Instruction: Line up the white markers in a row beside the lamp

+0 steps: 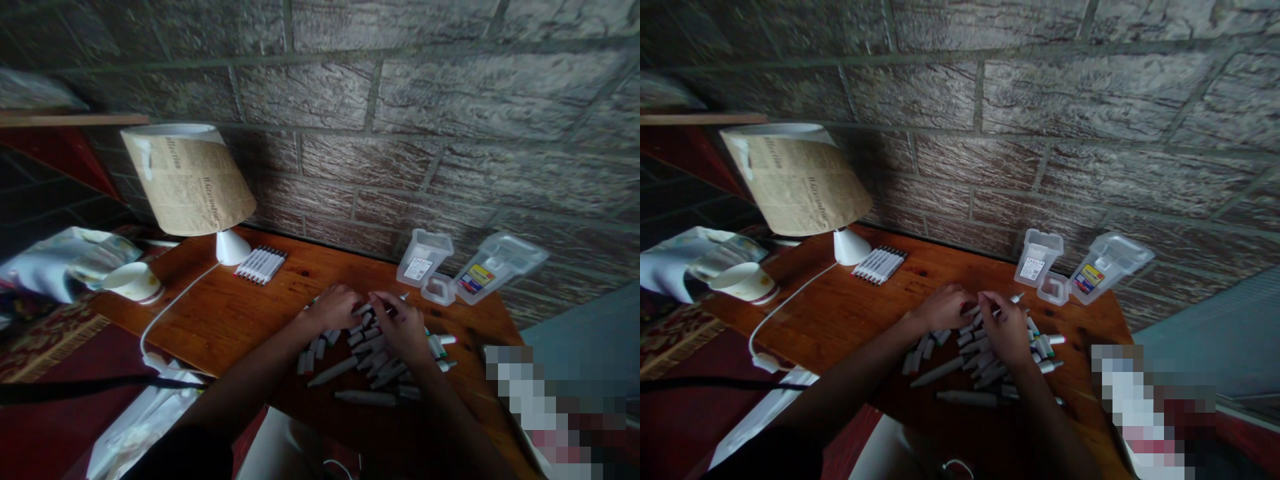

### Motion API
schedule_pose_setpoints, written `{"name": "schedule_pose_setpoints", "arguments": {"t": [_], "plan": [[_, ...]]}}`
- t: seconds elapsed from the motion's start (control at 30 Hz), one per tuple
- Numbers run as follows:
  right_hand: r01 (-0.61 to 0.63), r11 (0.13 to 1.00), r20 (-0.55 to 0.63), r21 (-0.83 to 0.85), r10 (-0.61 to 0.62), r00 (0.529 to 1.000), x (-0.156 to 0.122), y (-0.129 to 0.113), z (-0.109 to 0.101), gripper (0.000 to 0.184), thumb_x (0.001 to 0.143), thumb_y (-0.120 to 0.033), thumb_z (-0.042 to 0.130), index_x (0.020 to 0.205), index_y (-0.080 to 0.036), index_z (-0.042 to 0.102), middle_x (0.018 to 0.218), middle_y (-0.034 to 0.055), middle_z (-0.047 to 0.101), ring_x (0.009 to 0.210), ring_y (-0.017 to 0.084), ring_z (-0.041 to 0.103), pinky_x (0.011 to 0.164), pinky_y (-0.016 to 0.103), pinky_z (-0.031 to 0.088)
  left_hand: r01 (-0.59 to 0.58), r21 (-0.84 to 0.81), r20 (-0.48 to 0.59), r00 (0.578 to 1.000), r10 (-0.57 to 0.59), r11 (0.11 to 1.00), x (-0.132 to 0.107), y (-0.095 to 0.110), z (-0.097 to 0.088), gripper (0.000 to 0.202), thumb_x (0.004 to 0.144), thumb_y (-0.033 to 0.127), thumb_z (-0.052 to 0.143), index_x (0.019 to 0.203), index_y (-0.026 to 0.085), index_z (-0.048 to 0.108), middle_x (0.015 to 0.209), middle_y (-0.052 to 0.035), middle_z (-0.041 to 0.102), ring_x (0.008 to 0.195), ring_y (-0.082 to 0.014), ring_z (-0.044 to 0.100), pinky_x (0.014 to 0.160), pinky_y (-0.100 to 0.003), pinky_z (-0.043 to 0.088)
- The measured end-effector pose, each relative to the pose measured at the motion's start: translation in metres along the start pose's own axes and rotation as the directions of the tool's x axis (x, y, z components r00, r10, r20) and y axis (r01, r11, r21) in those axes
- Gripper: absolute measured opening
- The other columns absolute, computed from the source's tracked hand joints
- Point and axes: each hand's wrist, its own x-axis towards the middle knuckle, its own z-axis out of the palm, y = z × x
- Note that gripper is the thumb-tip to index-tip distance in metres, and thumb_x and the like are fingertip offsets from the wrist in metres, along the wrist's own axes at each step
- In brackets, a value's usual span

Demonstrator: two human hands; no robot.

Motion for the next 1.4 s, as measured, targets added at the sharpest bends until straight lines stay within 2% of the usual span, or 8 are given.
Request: {"name": "schedule_pose_setpoints", "arguments": {"t": [0.17,0.27,0.37,0.47,0.6,0.8,1.13,1.4], "plan": [[-0.083,0.987,-0.030,0.138,0.087,0.996,0.001,0.008,0.000,0.031,0.091,-0.048,0.060,0.098,-0.021,0.074,0.085,0.0056,0.077,0.069,0.019,0.069,0.066,0.031,0.051,0.079,-0.354,-0.078,0.991,-0.113,0.932,0.001,-0.010,0.000,0.022,0.077,0.029,0.067,0.090,0.015,0.077,0.090,-0.0081,0.077,0.084,-0.0218,0.069,0.078,-0.030,0.048],[-0.149,0.940,-0.066,0.306,0.177,0.982,0.002,0.010,0.002,0.038,0.089,-0.052,0.062,0.108,-0.019,0.068,0.084,0.0059,0.075,0.063,0.017,0.063,0.060,0.030,0.049,0.099,-0.731,-0.079,0.970,-0.228,0.675,0.002,-0.018,-0.004,0.031,0.075,0.033,0.071,0.098,0.012,0.077,0.093,-0.0082,0.077,0.081,-0.0185,0.068,0.074,-0.027,0.049],[-0.187,0.855,-0.103,0.483,0.267,0.958,0.003,0.005,0.005,0.044,0.084,-0.053,0.069,0.111,-0.020,0.058,0.080,0.0037,0.073,0.059,0.015,0.060,0.056,0.028,0.046,0.101,-0.911,-0.013,0.962,-0.271,0.400,0.002,-0.023,-0.009,0.039,0.069,0.039,0.080,0.097,0.012,0.078,0.087,-0.0072,0.077,0.075,-0.0166,0.067,0.071,-0.026,0.049],[-0.153,0.788,-0.174,0.596,0.313,0.934,0.003,-0.003,0.007,0.045,0.080,-0.050,0.075,0.104,-0.025,0.047,0.077,-0.0016,0.070,0.059,0.014,0.059,0.054,0.026,0.045,0.107,-0.949,0.009,0.950,-0.312,0.298,0.002,-0.023,-0.012,0.041,0.064,0.040,0.084,0.094,0.013,0.079,0.078,-0.0049,0.075,0.071,-0.0145,0.064,0.069,-0.025,0.047],[-0.143,0.755,-0.186,0.640,0.333,0.924,0.001,-0.011,0.008,0.049,0.077,-0.046,0.080,0.103,-0.027,0.043,0.075,-0.0052,0.067,0.058,0.012,0.057,0.053,0.024,0.043,0.121,-0.959,0.021,0.931,-0.364,0.255,0.003,-0.021,-0.012,0.043,0.060,0.043,0.087,0.091,0.014,0.079,0.076,-0.0046,0.074,0.068,-0.0134,0.062,0.065,-0.023,0.044],[-0.365,0.691,0.072,0.624,0.414,0.907,0.005,-0.009,0.006,0.050,0.071,-0.056,0.080,0.100,-0.020,0.064,0.074,0.0000,0.069,0.055,0.011,0.052,0.049,0.023,0.039,0.076,-0.972,-0.011,0.931,-0.366,0.223,0.004,-0.019,-0.007,0.043,0.061,0.044,0.088,0.091,0.014,0.079,0.083,-0.0051,0.076,0.076,-0.0146,0.065,0.071,-0.024,0.046],[-0.345,0.749,0.125,0.565,0.336,0.934,0.004,-0.008,0.004,0.048,0.072,-0.062,0.076,0.091,-0.018,0.073,0.070,0.0017,0.066,0.059,0.013,0.054,0.050,0.023,0.043,0.078,-0.947,0.043,0.992,-0.116,0.312,0.001,-0.012,-0.002,0.037,0.072,0.041,0.081,0.096,0.013,0.077,0.098,-0.0070,0.077,0.092,-0.0191,0.070,0.090,-0.031,0.050],[-0.298,0.776,0.191,0.556,0.229,0.954,0.002,-0.011,0.001,0.041,0.079,-0.055,0.072,0.101,-0.021,0.072,0.061,-0.0030,0.058,0.053,0.011,0.049,0.047,0.022,0.037,0.032,-0.965,0.014,0.997,-0.071,0.259,0.000,-0.015,-0.003,0.039,0.069,0.040,0.084,0.094,0.012,0.074,0.086,-0.0050,0.074,0.076,-0.0142,0.066,0.077,-0.028,0.051]]}}
